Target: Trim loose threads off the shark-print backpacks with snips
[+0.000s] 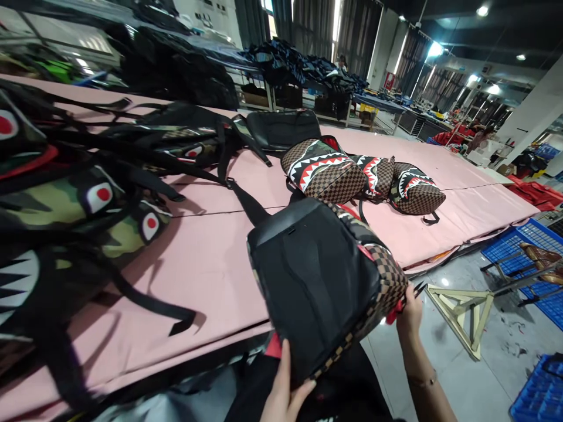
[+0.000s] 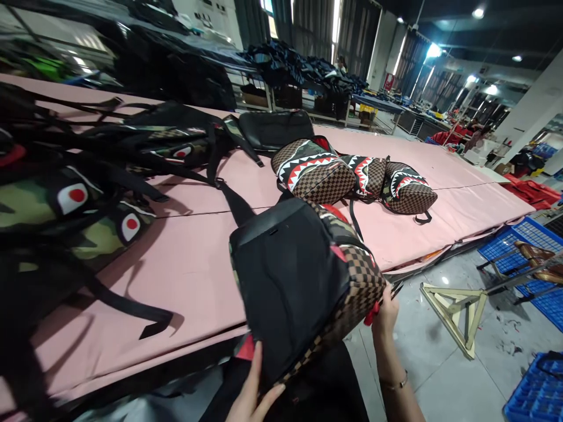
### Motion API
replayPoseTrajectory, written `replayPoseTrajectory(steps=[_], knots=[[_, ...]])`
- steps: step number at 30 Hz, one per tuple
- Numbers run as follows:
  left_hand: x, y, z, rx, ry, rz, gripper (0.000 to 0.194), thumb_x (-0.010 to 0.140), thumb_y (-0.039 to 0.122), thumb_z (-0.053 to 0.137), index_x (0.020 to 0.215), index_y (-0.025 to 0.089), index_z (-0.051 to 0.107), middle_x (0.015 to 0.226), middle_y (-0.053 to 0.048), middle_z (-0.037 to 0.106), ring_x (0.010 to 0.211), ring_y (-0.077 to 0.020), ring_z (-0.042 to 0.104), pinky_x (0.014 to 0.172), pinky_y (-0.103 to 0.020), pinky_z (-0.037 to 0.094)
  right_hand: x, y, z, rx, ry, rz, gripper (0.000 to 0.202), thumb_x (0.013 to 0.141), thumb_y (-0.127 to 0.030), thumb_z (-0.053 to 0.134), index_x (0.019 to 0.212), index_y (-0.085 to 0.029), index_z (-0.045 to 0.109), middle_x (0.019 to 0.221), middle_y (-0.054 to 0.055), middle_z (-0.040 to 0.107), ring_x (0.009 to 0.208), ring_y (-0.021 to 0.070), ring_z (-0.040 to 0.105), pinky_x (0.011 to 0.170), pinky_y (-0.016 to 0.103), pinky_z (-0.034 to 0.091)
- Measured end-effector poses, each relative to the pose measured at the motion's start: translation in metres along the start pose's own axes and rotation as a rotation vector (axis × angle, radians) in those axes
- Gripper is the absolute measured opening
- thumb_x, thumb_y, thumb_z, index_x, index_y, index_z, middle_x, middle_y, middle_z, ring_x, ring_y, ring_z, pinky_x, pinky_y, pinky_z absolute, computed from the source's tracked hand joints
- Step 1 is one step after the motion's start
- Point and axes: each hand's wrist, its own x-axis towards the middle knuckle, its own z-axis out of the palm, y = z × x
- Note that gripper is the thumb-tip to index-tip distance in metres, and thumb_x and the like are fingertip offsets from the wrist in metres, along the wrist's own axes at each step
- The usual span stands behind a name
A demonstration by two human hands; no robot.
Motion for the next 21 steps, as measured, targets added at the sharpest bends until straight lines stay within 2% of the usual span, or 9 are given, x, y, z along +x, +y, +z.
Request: replayPoseTrajectory(steps=[2, 3, 5, 7, 8, 10, 12, 17, 21], knots=[[0.016, -0.003, 0.009, -0.068, -0.227, -0.06, 0.074, 0.082, 0.043, 0.042, 0.143, 0.015, 0.012, 0.131, -0.011, 0.052, 0.122, -0.0267, 0.045, 0.102, -0.043, 0.035, -0.011, -0.041, 0.008, 0.035, -0.087, -0.216, 0.045, 0.089, -0.05, 0.033, 0.104, -0.014, 0.056, 0.081, 0.008, 0.066, 0.078, 0.02, 0.063, 0.063, 0.03, 0.05], [0.023, -0.003, 0.012, -0.076, -0.301, -0.06, 0.071, 0.08, 0.044, 0.046, 0.141, 0.015, 0.024, 0.126, -0.01, 0.056, 0.12, -0.0272, 0.047, 0.103, -0.042, 0.034, -0.019, -0.06, 0.013, 0.036, -0.22, -0.333, 0.046, 0.09, -0.049, 0.032, 0.11, -0.015, 0.056, 0.092, 0.011, 0.067, 0.087, 0.0219, 0.063, 0.069, 0.033, 0.051], [0.03, -0.002, 0.013, -0.075, -0.355, -0.022, 0.06, 0.076, 0.045, 0.052, 0.129, 0.018, 0.048, 0.127, -0.007, 0.056, 0.125, -0.0278, 0.042, 0.108, -0.041, 0.027, -0.037, -0.092, 0.022, -0.004, -0.504, -0.486, 0.045, 0.086, -0.052, 0.04, 0.107, -0.018, 0.061, 0.097, 0.012, 0.067, 0.095, 0.0247, 0.062, 0.078, 0.037, 0.05], [0.024, -0.005, 0.009, -0.098, -0.402, -0.036, 0.052, 0.073, 0.048, 0.056, 0.118, 0.022, 0.058, 0.13, -0.003, 0.053, 0.128, -0.0279, 0.038, 0.109, -0.041, 0.023, -0.046, -0.11, 0.03, -0.044, -0.725, -0.609, 0.039, 0.087, -0.049, 0.042, 0.105, -0.021, 0.063, 0.099, 0.01, 0.068, 0.098, 0.0245, 0.061, 0.085, 0.039, 0.048], [0.016, -0.008, 0.005, -0.121, -0.457, -0.08, 0.051, 0.073, 0.05, 0.056, 0.116, 0.024, 0.06, 0.13, -0.002, 0.053, 0.127, -0.028, 0.039, 0.109, -0.041, 0.024, -0.046, -0.112, 0.034, -0.076, -0.781, -0.658, 0.035, 0.089, -0.044, 0.041, 0.105, -0.022, 0.063, 0.101, 0.009, 0.068, 0.1, 0.0234, 0.061, 0.087, 0.039, 0.048], [-0.006, -0.016, -0.007, -0.191, -0.545, -0.198, 0.052, 0.071, 0.055, 0.056, 0.114, 0.025, 0.062, 0.127, -0.003, 0.056, 0.124, -0.0284, 0.043, 0.108, -0.041, 0.027, -0.038, -0.101, 0.041, -0.193, -0.806, -0.697, 0.031, 0.092, -0.034, 0.037, 0.106, -0.022, 0.062, 0.103, 0.008, 0.067, 0.099, 0.0203, 0.061, 0.087, 0.036, 0.047], [-0.031, -0.025, -0.021, -0.291, -0.507, -0.299, 0.057, 0.07, 0.06, 0.055, 0.112, 0.022, 0.063, 0.127, -0.005, 0.056, 0.123, -0.0283, 0.044, 0.107, -0.04, 0.027, -0.028, -0.074, 0.046, -0.34, -0.787, -0.614, 0.027, 0.091, -0.032, 0.039, 0.102, -0.021, 0.062, 0.099, 0.007, 0.068, 0.092, 0.0181, 0.063, 0.083, 0.032, 0.048], [-0.078, -0.041, -0.068, -0.528, -0.176, -0.458, 0.065, 0.065, 0.065, 0.057, 0.108, 0.018, 0.064, 0.119, -0.009, 0.062, 0.111, -0.0269, 0.055, 0.1, -0.037, 0.038, -0.033, 0.0, 0.049, -0.503, -0.987, -0.341, 0.03, 0.087, -0.039, 0.042, 0.099, -0.019, 0.061, 0.099, 0.008, 0.066, 0.087, 0.0189, 0.063, 0.078, 0.03, 0.049], [-0.098, -0.057, -0.112, -0.506, 0.042, -0.574, 0.06, 0.061, 0.063, 0.061, 0.098, 0.015, 0.066, 0.106, -0.01, 0.068, 0.105, -0.0282, 0.059, 0.091, -0.038, 0.046, -0.051, 0.024, 0.049, -0.508, -1.043, -0.131, 0.032, 0.087, -0.041, 0.041, 0.102, -0.021, 0.06, 0.093, 0.006, 0.065, 0.069, 0.0157, 0.062, 0.064, 0.027, 0.048]])
